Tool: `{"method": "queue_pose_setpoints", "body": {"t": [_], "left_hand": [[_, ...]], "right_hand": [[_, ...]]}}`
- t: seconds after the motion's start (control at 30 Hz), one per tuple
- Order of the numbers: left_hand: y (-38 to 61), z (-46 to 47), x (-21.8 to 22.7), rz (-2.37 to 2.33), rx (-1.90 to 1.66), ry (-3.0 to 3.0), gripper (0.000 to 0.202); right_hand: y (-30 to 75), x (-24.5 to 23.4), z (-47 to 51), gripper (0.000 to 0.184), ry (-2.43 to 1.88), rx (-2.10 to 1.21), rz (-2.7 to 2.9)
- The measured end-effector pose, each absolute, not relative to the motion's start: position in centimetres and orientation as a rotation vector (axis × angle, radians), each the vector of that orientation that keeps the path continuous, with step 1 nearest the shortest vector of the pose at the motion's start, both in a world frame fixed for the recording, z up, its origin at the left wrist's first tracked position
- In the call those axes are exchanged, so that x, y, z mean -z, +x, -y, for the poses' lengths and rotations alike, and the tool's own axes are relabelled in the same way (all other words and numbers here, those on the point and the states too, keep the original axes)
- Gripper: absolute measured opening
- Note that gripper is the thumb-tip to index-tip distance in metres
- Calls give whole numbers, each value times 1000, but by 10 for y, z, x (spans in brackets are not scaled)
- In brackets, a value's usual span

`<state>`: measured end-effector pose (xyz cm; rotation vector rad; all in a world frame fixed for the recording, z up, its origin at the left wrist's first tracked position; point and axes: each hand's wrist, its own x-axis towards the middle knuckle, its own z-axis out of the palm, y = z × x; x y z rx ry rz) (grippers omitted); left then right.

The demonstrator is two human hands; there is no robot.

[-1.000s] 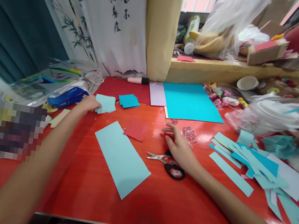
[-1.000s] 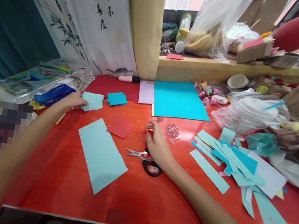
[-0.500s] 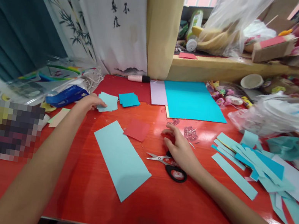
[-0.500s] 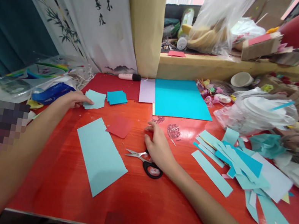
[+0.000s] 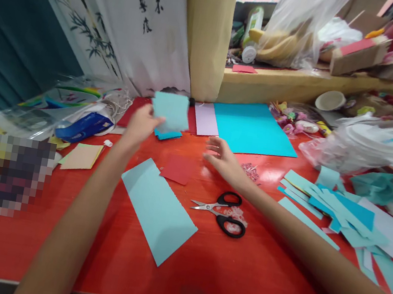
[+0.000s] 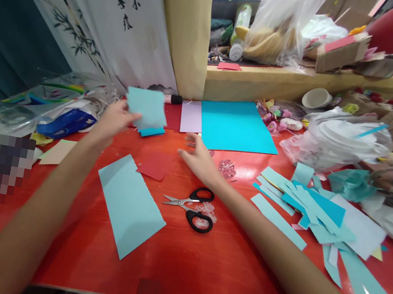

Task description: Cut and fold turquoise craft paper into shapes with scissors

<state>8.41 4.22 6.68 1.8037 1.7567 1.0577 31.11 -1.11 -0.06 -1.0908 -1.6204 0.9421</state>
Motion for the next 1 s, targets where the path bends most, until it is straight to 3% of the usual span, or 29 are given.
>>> {"method": "queue_pose_setpoints", "body": {"t": [0.1,0.27,0.67,0.83,1.0], "left_hand": [[125,-44,-37,-1490,-933,1869,17],[137,-48,-7,-1516,-901,1962,24],[149,-43,-5,-1434,-1227,2106,70],[148,-38,-8,-1300,-1010,2315,61],[150,-38,-11,-1127,-997,2127,65]], "right_hand": [[297,9,-20,56,-997,-945,1494],[293,20,-29,47,-1004,-863,1568],[299,16,-24,30,-1078,-733,1587],[301,17,-26,29,-1083,-711,1568],[303,20,-30,30,-1040,-688,1510]]}}
